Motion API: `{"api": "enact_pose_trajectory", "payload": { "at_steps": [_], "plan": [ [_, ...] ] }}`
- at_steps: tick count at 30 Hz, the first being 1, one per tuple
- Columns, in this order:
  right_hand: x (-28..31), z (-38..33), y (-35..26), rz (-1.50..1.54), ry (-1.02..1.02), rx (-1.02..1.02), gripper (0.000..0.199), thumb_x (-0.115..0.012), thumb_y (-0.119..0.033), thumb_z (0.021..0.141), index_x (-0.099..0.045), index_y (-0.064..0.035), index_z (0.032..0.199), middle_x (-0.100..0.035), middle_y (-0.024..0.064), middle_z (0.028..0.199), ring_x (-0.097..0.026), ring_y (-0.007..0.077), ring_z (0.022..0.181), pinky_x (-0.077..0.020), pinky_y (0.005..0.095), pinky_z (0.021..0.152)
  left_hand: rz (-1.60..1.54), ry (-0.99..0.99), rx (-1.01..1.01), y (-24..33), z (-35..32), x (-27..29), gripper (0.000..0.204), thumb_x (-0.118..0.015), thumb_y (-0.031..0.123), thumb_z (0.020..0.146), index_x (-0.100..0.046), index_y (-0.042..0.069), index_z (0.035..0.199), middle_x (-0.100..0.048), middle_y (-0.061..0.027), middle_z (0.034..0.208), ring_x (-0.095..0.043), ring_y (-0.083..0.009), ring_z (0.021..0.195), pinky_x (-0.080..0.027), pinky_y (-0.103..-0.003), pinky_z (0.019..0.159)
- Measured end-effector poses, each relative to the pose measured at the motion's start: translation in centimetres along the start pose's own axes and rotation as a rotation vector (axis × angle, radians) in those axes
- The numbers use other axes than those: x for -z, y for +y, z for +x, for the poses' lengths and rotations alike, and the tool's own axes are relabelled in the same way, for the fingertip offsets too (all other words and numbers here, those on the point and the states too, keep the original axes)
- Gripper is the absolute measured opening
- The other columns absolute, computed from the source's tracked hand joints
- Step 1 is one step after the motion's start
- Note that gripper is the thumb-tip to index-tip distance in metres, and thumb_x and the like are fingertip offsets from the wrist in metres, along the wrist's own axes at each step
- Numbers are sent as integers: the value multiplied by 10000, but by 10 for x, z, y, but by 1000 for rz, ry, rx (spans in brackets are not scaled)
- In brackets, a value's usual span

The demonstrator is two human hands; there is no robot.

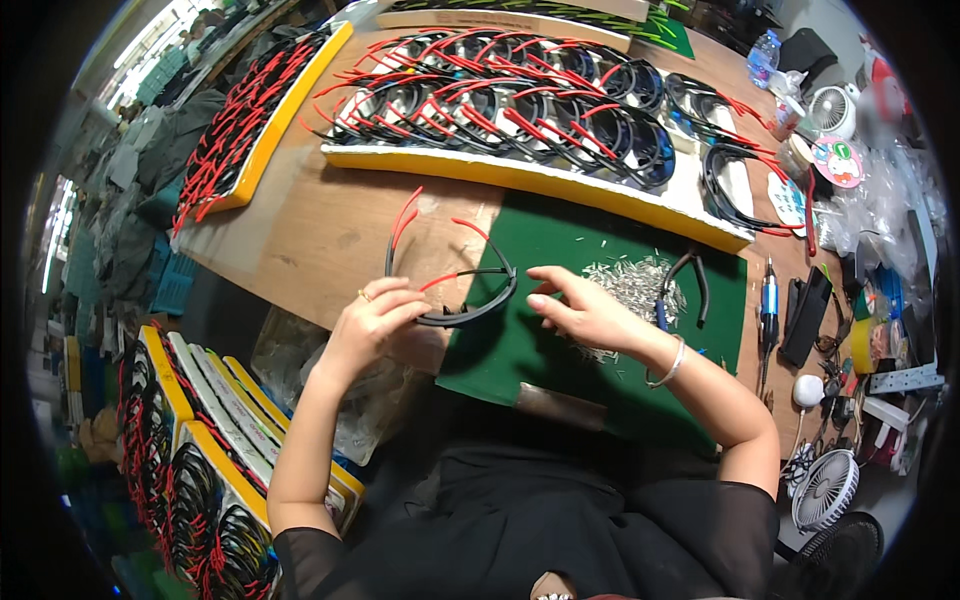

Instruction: The person assembles sunglasses by inserting small metal pins into the frame using a blue-handled tool and pliers. They repeatedly adjust the frame and wires, then place the finished unit into a tray with other assembled sunglasses.

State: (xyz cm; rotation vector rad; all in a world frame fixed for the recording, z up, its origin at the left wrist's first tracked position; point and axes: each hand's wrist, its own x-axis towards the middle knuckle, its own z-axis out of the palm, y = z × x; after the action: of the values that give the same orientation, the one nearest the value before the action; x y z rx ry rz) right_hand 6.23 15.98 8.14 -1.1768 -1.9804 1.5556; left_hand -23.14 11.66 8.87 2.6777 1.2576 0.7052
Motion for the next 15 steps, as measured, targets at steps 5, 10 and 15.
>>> {"api": "enact_pose_trajectory", "payload": {
  "at_steps": [5,10,15],
  "plan": [
    [-38,24,-3,-63,-54,68,463,-540,-280,830,-432,6,1178,-587,168,995,-578,284,885,-456,333,774,-15,-108,151,-36,-5,6,459,-568,-49,655,-575,143,1072,-516,-72,1165,-435,-313,1128,-386,-390,931],
    [-31,14,12,-106,40,81,427,-559,-274,816,-469,1,1129,-582,165,986,-574,285,881,-458,346,767,-557,489,730,-17,-23,-25,467,-534,-17,763,-436,63,1213,-446,-115,1234,-496,-210,1058,-433,-310,860],
    [-31,64,-6,-235,256,174,351,-548,-236,833,-491,8,1079,-574,142,875,-574,196,701,-468,303,651,-918,466,1171,3,-3,-58,728,-462,446,861,-145,-33,1308,-491,-144,1086,-577,-159,701,-487,-255,542]
  ]
}}
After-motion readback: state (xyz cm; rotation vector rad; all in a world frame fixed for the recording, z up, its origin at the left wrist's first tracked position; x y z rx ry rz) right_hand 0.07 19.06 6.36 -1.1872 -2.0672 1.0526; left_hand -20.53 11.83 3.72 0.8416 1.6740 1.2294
